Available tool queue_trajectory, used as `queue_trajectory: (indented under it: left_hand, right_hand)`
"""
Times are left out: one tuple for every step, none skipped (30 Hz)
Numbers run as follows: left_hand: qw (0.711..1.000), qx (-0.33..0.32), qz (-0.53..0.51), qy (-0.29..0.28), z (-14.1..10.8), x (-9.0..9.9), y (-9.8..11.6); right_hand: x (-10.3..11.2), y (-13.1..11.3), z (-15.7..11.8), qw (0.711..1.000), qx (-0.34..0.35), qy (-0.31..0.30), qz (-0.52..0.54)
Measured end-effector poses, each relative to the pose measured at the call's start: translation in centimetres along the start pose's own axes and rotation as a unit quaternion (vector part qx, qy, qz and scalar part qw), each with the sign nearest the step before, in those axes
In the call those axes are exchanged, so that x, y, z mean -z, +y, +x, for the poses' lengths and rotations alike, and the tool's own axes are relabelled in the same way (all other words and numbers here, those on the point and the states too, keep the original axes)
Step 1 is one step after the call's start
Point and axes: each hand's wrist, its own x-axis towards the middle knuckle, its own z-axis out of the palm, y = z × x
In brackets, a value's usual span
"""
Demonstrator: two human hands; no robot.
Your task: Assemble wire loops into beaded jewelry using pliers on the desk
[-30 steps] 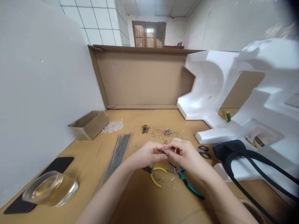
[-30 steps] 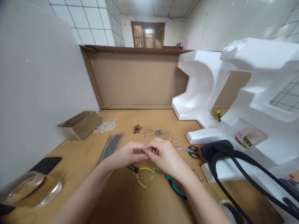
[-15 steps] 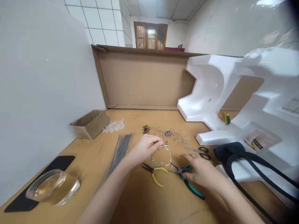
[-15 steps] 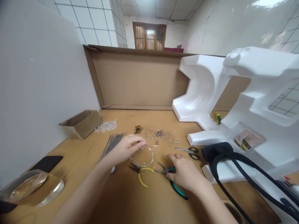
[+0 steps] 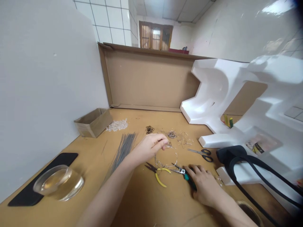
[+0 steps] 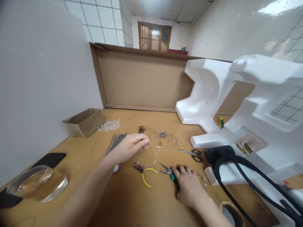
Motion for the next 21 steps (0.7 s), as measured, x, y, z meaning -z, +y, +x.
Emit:
queue_trajectory:
  left_hand:
    - [1.0,-0.001,-0.004,0.001,0.0,0.1,0.1]
    - [1.0,-0.002,-0.006,0.002,-0.1,0.1,0.1]
    - [1.0,-0.003,-0.008,0.003,-0.1,0.1,0.2]
    - [1.0,-0.005,-0.008,0.003,-0.1,0.2,0.2]
    - [1.0,-0.007,-0.007,0.003,-0.2,0.2,0.2]
    - [1.0,-0.008,-0.005,0.002,-0.2,0.2,0.2]
    - [1.0,-0.01,-0.001,0.0,-0.2,0.3,0.3]
    - [1.0,-0.011,0.007,-0.002,-0.3,0.3,0.3]
    - [1.0,-0.012,0.021,-0.003,-0.3,0.4,0.4]
    - [0.999,-0.014,0.039,-0.004,-0.3,0.4,0.4]
    - [0.998,-0.016,0.06,-0.004,-0.3,0.4,0.5]
    - [0.996,-0.019,0.083,-0.004,-0.3,0.5,0.6]
    - [0.994,-0.021,0.104,-0.004,-0.3,0.5,0.6]
    - [0.993,-0.022,0.12,-0.005,-0.3,0.4,0.6]
    - [0.991,-0.023,0.13,-0.007,-0.3,0.4,0.7]
    - [0.99,-0.025,0.137,-0.007,-0.3,0.3,0.7]
    - [0.99,-0.028,0.14,-0.008,-0.3,0.3,0.8]
    - [0.989,-0.031,0.142,-0.008,-0.3,0.3,0.8]
    - [0.989,-0.033,0.142,-0.007,-0.4,0.2,0.9]
    - [0.989,-0.034,0.142,-0.007,-0.4,0.2,0.9]
    - [0.989,-0.034,0.142,-0.007,-0.4,0.2,1.0]
  right_hand:
    - [-0.2,0.0,0.1,1.0,0.008,0.019,-0.007]
    - [-0.3,-0.1,0.2,0.999,0.015,0.038,-0.013]
    - [-0.3,-0.1,0.2,0.998,0.018,0.054,-0.014]
    - [-0.3,0.0,0.3,0.998,0.018,0.065,-0.011]
    - [-0.1,0.1,0.3,0.997,0.014,0.071,-0.001]
    - [0.2,0.4,0.4,0.997,0.007,0.076,0.015]
    - [0.7,0.8,0.4,0.996,-0.004,0.081,0.036]
    - [1.3,1.2,0.4,0.994,-0.014,0.089,0.061]
    - [2.1,1.7,0.3,0.99,-0.023,0.107,0.088]
    - [3.1,2.2,0.2,0.984,-0.032,0.133,0.113]
    - [4.2,2.6,0.0,0.979,-0.028,0.154,0.134]
    - [5.4,2.8,-0.2,0.975,-0.014,0.168,0.142]
    - [6.7,2.9,-0.5,0.974,0.003,0.177,0.142]
    - [7.8,2.7,-0.8,0.975,0.025,0.174,0.134]
    - [8.9,2.4,-1.1,0.977,0.044,0.173,0.116]
    - [9.9,2.0,-1.3,0.979,0.06,0.177,0.086]
    - [10.7,1.5,-1.5,0.979,0.069,0.186,0.052]
    - [11.3,1.0,-1.6,0.978,0.077,0.192,0.018]
    - [11.8,0.5,-1.6,0.977,0.085,0.195,-0.008]
    - [12.2,0.1,-1.6,0.976,0.093,0.196,-0.026]
    - [12.5,-0.2,-1.5,0.975,0.102,0.195,-0.038]
